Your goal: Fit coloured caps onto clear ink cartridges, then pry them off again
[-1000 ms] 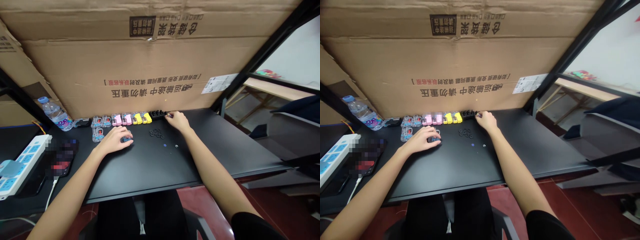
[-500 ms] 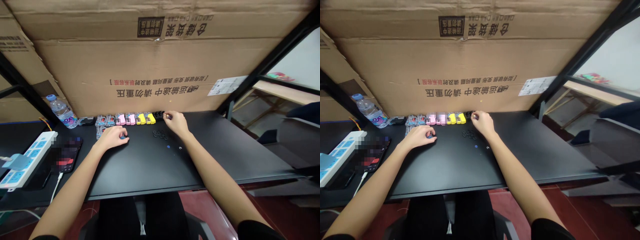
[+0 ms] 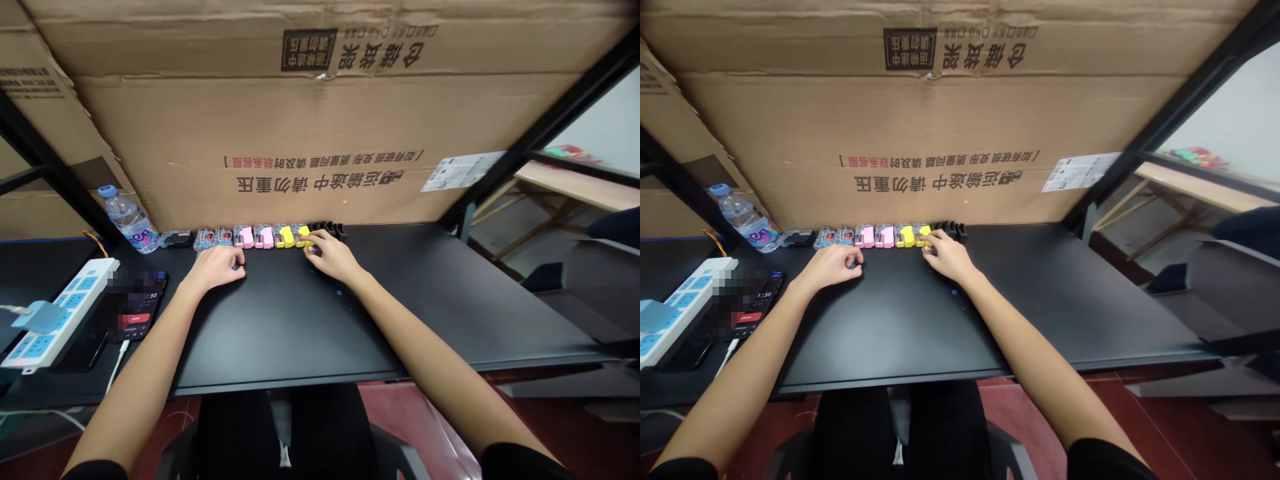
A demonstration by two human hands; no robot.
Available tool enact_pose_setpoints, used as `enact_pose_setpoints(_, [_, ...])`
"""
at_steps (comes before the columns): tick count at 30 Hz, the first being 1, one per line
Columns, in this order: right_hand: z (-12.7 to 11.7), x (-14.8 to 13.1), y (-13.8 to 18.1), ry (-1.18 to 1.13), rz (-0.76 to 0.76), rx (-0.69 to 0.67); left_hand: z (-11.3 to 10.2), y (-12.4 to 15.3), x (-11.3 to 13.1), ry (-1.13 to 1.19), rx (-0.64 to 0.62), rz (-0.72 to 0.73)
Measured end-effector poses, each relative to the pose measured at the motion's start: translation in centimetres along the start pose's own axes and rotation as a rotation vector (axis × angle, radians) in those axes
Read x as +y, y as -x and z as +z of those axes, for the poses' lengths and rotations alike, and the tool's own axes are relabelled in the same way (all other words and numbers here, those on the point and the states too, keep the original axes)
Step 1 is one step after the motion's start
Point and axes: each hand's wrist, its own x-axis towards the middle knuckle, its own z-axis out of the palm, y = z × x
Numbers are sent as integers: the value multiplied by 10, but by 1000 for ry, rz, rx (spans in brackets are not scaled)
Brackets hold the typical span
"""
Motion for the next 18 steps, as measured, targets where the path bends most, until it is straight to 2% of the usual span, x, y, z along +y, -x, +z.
enact_pose_setpoints(5, [0, 0, 0, -38, -50, 7, 6, -3, -1, 16, 86, 123])
enact_pose_setpoints(9, [0, -2, 2, -54, -63, 7, 16, -4, -1, -38, 177, 117])
enact_pose_setpoints(14, [1, -5, 3, -39, -46, -8, 27, -5, -4, -11, 94, 123])
enact_pose_setpoints(18, [-1, -6, 3, -38, -34, -15, 26, -5, -2, 29, 78, 112])
